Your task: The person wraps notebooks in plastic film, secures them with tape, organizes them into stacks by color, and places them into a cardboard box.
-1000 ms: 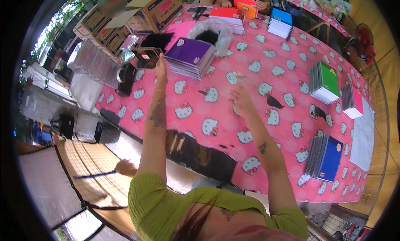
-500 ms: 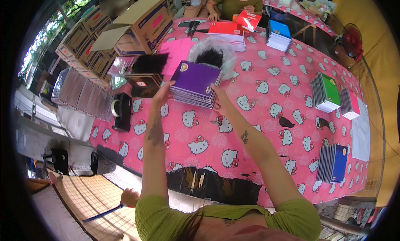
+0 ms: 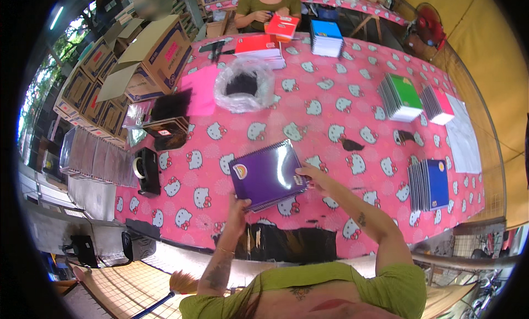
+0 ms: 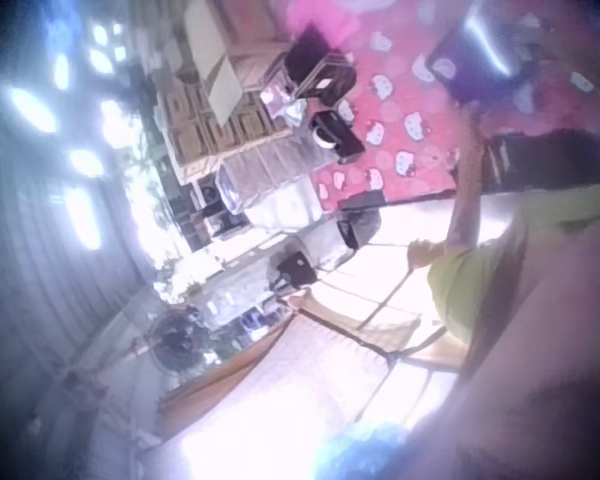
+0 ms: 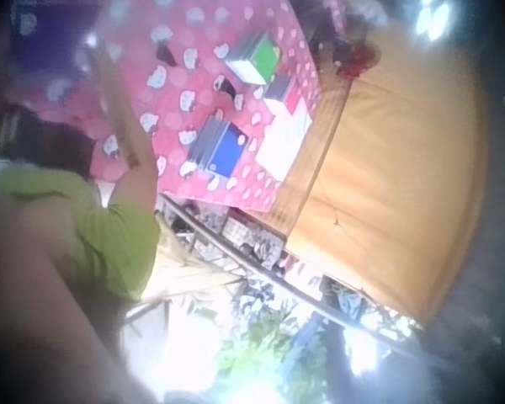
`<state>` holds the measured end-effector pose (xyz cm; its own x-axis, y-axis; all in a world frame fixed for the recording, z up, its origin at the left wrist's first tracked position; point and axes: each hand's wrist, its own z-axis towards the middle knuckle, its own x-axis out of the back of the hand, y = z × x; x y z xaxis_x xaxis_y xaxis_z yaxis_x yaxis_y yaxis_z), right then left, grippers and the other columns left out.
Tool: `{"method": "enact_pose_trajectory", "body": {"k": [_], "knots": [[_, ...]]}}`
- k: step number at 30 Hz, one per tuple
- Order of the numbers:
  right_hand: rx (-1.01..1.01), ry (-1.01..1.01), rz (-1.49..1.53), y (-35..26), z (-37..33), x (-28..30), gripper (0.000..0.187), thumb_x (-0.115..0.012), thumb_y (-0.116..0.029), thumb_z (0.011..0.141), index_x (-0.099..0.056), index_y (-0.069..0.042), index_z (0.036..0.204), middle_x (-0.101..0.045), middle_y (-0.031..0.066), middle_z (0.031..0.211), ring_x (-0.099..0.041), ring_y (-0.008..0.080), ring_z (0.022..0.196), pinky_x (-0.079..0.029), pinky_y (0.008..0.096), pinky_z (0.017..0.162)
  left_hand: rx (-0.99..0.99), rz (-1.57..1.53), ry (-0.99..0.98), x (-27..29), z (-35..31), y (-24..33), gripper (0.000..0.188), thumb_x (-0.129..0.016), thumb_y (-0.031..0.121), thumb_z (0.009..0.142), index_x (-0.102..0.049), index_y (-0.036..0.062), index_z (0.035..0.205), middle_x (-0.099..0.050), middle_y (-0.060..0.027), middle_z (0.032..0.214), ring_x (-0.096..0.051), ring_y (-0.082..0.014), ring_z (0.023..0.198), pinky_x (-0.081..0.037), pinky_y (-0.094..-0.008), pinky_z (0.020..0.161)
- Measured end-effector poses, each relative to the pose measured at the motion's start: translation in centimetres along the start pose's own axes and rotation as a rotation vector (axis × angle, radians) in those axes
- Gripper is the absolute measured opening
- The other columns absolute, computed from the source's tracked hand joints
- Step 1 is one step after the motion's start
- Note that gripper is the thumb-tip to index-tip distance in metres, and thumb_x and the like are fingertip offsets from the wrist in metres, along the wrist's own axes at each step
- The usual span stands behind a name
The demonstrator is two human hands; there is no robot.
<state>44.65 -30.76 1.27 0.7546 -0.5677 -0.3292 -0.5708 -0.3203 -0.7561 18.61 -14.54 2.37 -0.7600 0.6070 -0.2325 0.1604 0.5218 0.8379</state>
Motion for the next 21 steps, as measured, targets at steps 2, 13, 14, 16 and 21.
{"method": "enact_pose_trajectory", "body": {"k": [2, 13, 14, 16, 21], "knots": [[-0.018, -0.05, 0.004, 3.0, -3.5, 1.4, 0.08, -0.072, -0.035, 0.084, -0.035, -0.013, 0.151, -0.06, -0.0006, 0.126, -0.056, 0.0055, 0.101, -0.044, 0.0243, 0.081, 0.004, -0.149, -0.048, -2.0, -3.6, -2.9, 0.072, -0.065, 0.016, 0.076, -0.031, 0.0136, 0.139, -0.048, -0.0057, 0.127, -0.05, -0.0215, 0.114, -0.043, -0.0409, 0.093], [-0.024, -0.097, -0.232, 8.7, -15.9, 10.1, 0.087, -0.072, -0.043, 0.082, -0.033, -0.01, 0.152, -0.049, 0.0064, 0.143, -0.044, 0.0157, 0.131, -0.033, 0.034, 0.106, 0.005, -0.264, -0.025, -10.7, -18.8, -15.1, 0.076, -0.064, 0.003, 0.08, -0.02, 0.0075, 0.141, -0.038, -0.0123, 0.135, -0.04, -0.0248, 0.125, -0.031, -0.0406, 0.108], [-0.002, -0.153, -0.177, 9.3, -16.2, 10.3, 0.088, -0.071, -0.045, 0.083, -0.032, -0.01, 0.153, -0.048, 0.0071, 0.144, -0.042, 0.0166, 0.132, -0.032, 0.0352, 0.107, -0.003, -0.249, -0.01, -11.2, -19.8, -15.9, 0.074, -0.065, 0.006, 0.082, -0.021, 0.0063, 0.141, -0.039, -0.0125, 0.134, -0.04, -0.0246, 0.125, -0.031, -0.0401, 0.107], [0.093, -0.051, -0.191, 10.9, -17.2, 10.1, 0.088, -0.068, -0.051, 0.085, -0.03, -0.009, 0.153, -0.043, 0.009, 0.147, -0.036, 0.0201, 0.137, -0.027, 0.0403, 0.11, -0.02, -0.158, 0.084, -11.4, -20.9, -16.4, 0.07, -0.068, 0.012, 0.085, -0.024, 0.004, 0.14, -0.04, -0.0129, 0.133, -0.041, -0.0238, 0.124, -0.033, -0.0388, 0.107], [0.35, 0.557, 0.324, 17.4, -24.5, 6.8, 0.075, -0.058, -0.058, 0.091, -0.034, -0.014, 0.148, -0.044, 0.0068, 0.141, -0.039, 0.0194, 0.131, -0.028, 0.0417, 0.107, -0.606, 0.37, 0.353, -8.0, -17.3, -9.5, 0.06, -0.06, 0.034, 0.096, -0.036, 0.0018, 0.141, -0.043, -0.0157, 0.138, -0.043, -0.0247, 0.128, -0.035, -0.0391, 0.108]]}}
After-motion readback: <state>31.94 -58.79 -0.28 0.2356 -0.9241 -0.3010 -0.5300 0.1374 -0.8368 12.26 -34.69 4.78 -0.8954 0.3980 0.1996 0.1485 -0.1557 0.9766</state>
